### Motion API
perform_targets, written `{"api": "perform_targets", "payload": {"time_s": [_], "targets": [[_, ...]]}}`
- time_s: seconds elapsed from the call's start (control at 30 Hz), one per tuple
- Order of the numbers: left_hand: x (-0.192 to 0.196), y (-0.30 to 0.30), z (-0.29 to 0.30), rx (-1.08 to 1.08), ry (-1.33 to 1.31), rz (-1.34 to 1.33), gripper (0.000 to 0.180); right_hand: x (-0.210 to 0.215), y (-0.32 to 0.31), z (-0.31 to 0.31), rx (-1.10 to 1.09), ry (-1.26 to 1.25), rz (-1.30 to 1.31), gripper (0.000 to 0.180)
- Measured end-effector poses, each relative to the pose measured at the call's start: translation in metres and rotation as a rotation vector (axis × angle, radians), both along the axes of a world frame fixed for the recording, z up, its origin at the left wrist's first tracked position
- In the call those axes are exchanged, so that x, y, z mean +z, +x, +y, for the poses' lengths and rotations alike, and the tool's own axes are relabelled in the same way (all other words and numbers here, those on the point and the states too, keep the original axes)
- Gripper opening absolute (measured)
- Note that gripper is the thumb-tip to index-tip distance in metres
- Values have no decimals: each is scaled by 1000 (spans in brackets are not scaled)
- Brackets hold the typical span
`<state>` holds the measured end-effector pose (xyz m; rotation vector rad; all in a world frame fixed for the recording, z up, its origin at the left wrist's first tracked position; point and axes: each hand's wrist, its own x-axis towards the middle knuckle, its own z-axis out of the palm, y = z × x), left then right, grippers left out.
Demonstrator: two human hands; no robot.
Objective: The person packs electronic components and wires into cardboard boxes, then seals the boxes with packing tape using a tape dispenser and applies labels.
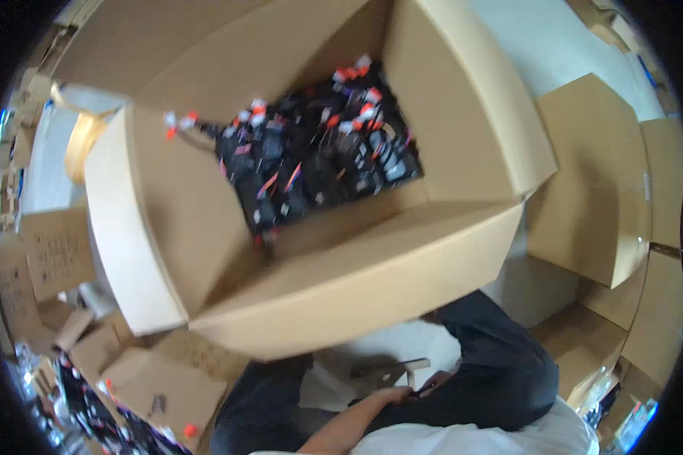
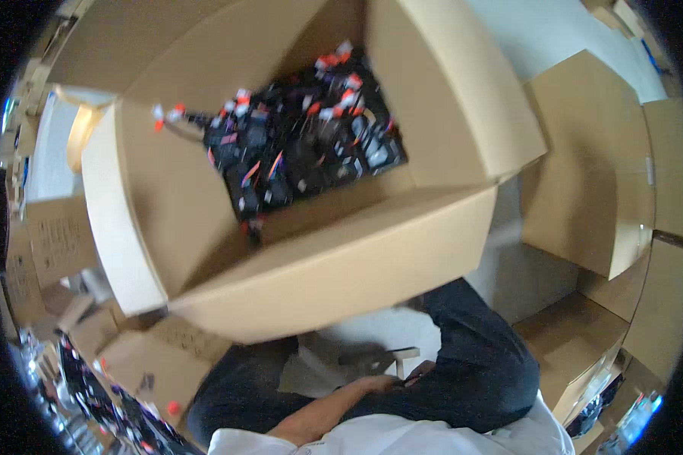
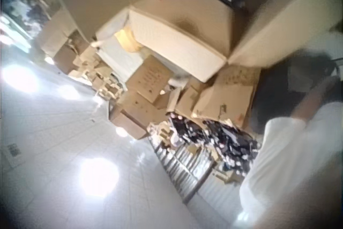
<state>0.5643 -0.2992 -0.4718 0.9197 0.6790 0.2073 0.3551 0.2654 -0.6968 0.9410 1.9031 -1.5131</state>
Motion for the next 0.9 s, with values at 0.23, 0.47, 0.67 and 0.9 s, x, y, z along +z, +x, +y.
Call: {"api": "perform_targets", "payload": {"time_s": [0.23,0.47,0.67,0.9], "targets": [[-17,-62,-27,170,60,305,52,33,283,-183,418,134,341,43],[179,-240,87,407,471,996,36,232,368,-122,375,602,245,42],[418,-398,87,1282,830,1365,37,528,227,-48,-105,1009,545,42],[299,-563,5,1260,100,1539,63,507,7,-1,-137,981,236,60]]}}
